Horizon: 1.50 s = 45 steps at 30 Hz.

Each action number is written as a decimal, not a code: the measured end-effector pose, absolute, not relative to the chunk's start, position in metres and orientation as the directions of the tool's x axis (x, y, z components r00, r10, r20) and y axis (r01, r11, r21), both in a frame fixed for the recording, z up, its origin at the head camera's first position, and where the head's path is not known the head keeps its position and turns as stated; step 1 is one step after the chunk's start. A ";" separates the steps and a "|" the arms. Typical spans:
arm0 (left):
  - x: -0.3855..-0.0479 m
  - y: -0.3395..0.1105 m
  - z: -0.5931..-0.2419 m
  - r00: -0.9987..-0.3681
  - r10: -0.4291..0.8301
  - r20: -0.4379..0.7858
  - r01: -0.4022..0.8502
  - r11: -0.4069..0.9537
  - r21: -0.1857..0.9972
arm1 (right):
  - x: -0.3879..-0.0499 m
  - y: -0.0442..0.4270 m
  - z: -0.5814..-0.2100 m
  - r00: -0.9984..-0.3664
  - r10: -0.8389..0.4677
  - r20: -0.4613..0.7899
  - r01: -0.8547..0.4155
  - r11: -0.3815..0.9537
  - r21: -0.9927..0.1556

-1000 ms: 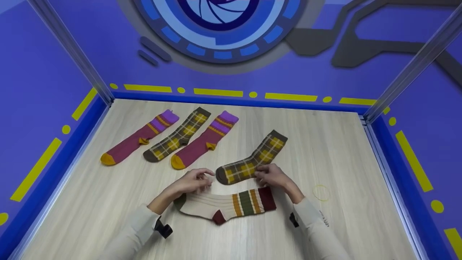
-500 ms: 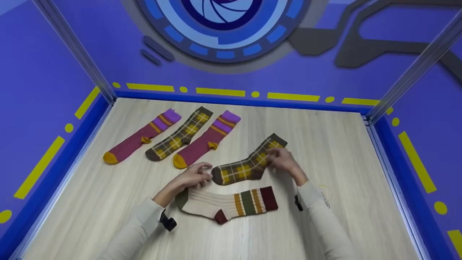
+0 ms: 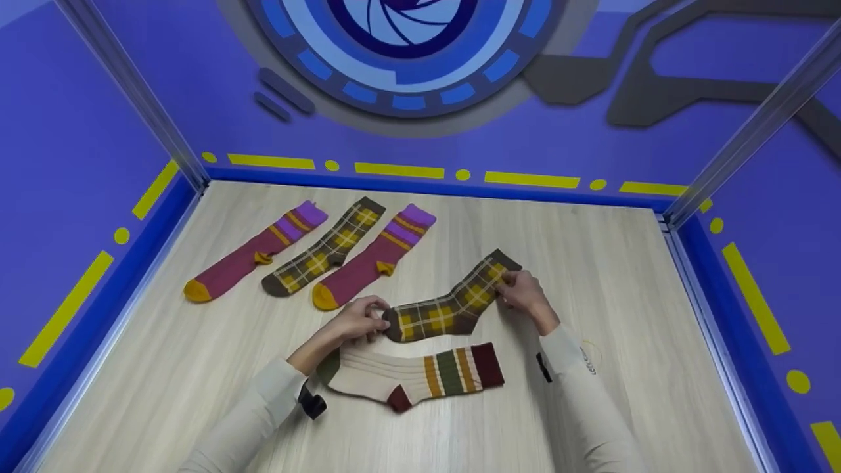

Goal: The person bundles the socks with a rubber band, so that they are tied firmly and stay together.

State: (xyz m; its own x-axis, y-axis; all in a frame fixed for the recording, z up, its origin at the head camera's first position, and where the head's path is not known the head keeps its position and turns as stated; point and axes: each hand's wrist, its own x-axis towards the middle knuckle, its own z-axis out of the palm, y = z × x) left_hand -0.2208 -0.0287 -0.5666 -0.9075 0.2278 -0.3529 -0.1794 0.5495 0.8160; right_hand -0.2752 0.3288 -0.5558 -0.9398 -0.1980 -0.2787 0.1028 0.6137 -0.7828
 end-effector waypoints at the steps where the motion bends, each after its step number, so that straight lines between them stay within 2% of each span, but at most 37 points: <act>1: -0.221 -0.030 -0.566 -0.911 0.219 -0.349 -0.172 0.567 0.806 | -0.273 0.329 -0.555 -0.937 -0.207 -0.281 0.097 0.618 -0.780; 9: -0.222 -0.040 -0.563 -0.955 0.139 -0.261 -0.083 0.720 0.689 | -0.254 0.333 -0.543 -0.900 -0.249 -0.357 0.105 0.671 -0.734; 11: -0.223 -0.041 -0.561 -0.961 0.120 -0.250 -0.081 0.741 0.667 | -0.253 0.336 -0.544 -0.926 -0.227 -0.302 0.058 0.704 -0.708; 15: -0.224 -0.039 -0.560 -0.966 0.108 -0.234 -0.066 0.773 0.631 | -0.254 0.340 -0.553 -0.984 -0.143 -0.110 -0.042 0.775 -0.631; 20: -0.224 -0.032 -0.561 -0.971 0.129 -0.202 -0.019 0.797 0.603 | -0.256 0.343 -0.569 -0.993 -0.120 -0.003 -0.094 0.794 -0.601; 24: -0.223 -0.030 -0.564 -0.976 0.132 -0.175 -0.001 0.797 0.604 | -0.257 0.343 -0.575 -0.994 -0.113 -0.008 -0.083 0.774 -0.627; 32: -0.219 -0.029 -0.564 -0.979 0.134 -0.154 0.009 0.782 0.623 | -0.255 0.340 -0.572 -0.986 -0.051 -0.159 0.072 0.726 -0.684; 39: -0.215 -0.028 -0.563 -0.978 0.144 -0.153 0.011 0.762 0.647 | -0.250 0.337 -0.573 -0.984 -0.037 -0.173 0.128 0.523 -0.842; 45: -0.211 -0.029 -0.563 -0.980 0.151 -0.130 0.021 0.728 0.685 | -0.248 0.339 -0.577 -0.992 0.019 -0.126 0.123 0.406 -0.906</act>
State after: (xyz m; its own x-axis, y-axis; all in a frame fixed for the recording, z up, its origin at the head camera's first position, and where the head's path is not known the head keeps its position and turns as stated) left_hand -0.2109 -0.0289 -0.5628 -0.9800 0.1507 -0.1297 0.0214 0.7282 0.6850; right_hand -0.2478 0.3391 -0.5766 -0.9919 0.0189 -0.1259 0.1227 0.4061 -0.9056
